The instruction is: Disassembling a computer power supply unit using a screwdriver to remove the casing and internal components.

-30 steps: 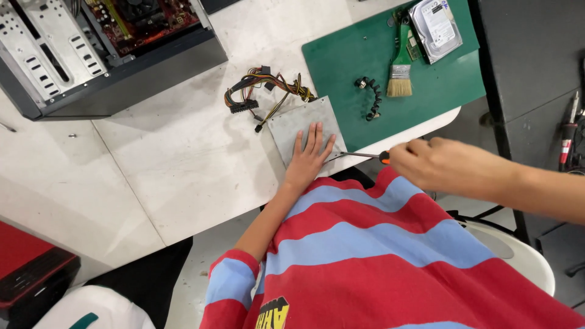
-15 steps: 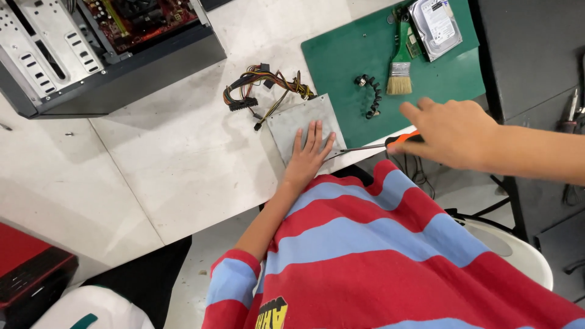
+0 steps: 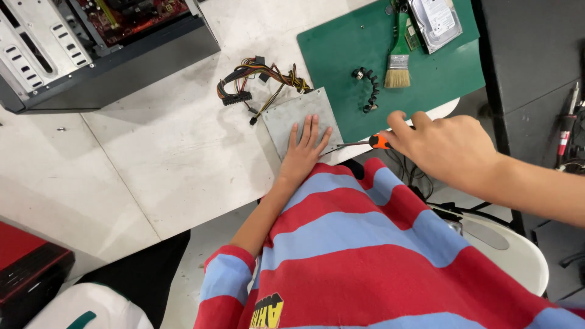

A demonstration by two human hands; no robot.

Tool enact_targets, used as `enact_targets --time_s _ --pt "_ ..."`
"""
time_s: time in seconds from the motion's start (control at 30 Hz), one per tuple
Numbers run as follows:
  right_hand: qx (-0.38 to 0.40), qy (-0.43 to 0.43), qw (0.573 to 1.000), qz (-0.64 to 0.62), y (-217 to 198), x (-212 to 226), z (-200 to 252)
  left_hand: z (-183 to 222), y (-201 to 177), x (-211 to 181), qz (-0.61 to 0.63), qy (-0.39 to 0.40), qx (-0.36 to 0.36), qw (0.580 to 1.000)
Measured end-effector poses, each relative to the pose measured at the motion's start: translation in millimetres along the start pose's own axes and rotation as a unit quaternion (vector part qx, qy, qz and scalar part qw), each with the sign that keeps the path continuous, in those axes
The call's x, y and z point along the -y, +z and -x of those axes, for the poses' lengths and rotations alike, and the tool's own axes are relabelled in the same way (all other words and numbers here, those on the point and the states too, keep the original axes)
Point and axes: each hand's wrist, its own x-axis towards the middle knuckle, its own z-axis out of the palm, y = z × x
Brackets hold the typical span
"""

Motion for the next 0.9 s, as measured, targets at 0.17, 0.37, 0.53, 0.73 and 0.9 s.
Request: enact_targets --time_s 0.17,0.37,0.53,0.73,0.9 --pt "0.030 -0.094 0.993 -0.061 -31 -11 -7 1 -1 0 0.010 0.005 0.007 1.000" --pt "-0.020 -0.195 0.971 -0.136 -26 -14 3 1 4 -2 0.010 0.002 -0.014 1.000" --pt "-0.102 -0.138 0.970 -0.170 -20 -1 3 1 2 -1 0.012 0.006 -0.015 1.000" --pt "-0.116 -0.266 0.743 -0.603 3 16 -49 4 29 -10 0.050 -0.007 -0.025 0.998" --pt "-0.225 -0.102 0.464 -0.851 77 59 -62 5 33 -10 0.066 -0.021 -0.024 0.997"
